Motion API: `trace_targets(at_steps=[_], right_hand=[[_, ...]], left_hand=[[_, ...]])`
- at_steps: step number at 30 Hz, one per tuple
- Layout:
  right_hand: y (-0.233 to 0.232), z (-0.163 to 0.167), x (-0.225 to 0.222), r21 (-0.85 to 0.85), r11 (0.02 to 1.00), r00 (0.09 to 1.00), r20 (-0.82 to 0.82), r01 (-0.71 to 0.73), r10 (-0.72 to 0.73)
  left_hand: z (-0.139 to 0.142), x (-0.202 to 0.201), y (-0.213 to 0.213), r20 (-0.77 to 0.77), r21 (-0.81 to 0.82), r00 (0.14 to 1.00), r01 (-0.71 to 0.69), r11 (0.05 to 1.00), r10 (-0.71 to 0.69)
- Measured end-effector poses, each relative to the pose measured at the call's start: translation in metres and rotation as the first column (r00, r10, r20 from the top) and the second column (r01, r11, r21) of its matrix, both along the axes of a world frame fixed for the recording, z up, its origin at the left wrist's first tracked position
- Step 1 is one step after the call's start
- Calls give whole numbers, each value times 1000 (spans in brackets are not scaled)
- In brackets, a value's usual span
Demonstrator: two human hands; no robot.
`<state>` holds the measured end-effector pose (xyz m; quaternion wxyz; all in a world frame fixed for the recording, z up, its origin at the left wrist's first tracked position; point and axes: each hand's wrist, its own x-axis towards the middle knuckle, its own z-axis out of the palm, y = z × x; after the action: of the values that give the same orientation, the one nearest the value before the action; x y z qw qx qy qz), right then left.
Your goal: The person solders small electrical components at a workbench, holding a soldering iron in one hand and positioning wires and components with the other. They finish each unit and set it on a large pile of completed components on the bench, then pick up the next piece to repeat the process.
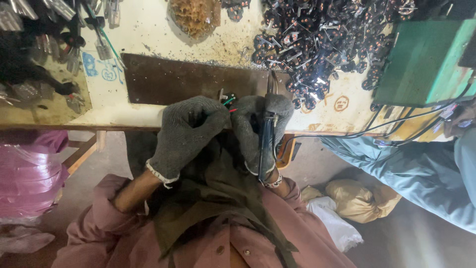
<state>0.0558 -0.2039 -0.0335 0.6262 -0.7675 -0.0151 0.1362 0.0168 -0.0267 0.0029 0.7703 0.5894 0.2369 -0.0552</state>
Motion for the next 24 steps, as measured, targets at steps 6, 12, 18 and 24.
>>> trace_targets(at_steps=[6, 12, 18, 24], right_hand=[[-3, 26, 21, -226, 964, 957, 223, -137, 188], [5, 31, 37, -396, 877, 875, 279, -271, 396], [12, 35, 37, -420, 878, 884, 288, -230, 369], [9, 34, 36, -409, 878, 891, 256, -251, 374]], left_hand=[[30, 29, 62, 211, 890, 972, -149, 431, -100], [-2, 40, 89, 338, 873, 913, -214, 438, -228], [-12, 58, 96, 284, 930, 914, -188, 317, -289], [1, 73, 96, 192, 960, 931, -113, 255, -311]])
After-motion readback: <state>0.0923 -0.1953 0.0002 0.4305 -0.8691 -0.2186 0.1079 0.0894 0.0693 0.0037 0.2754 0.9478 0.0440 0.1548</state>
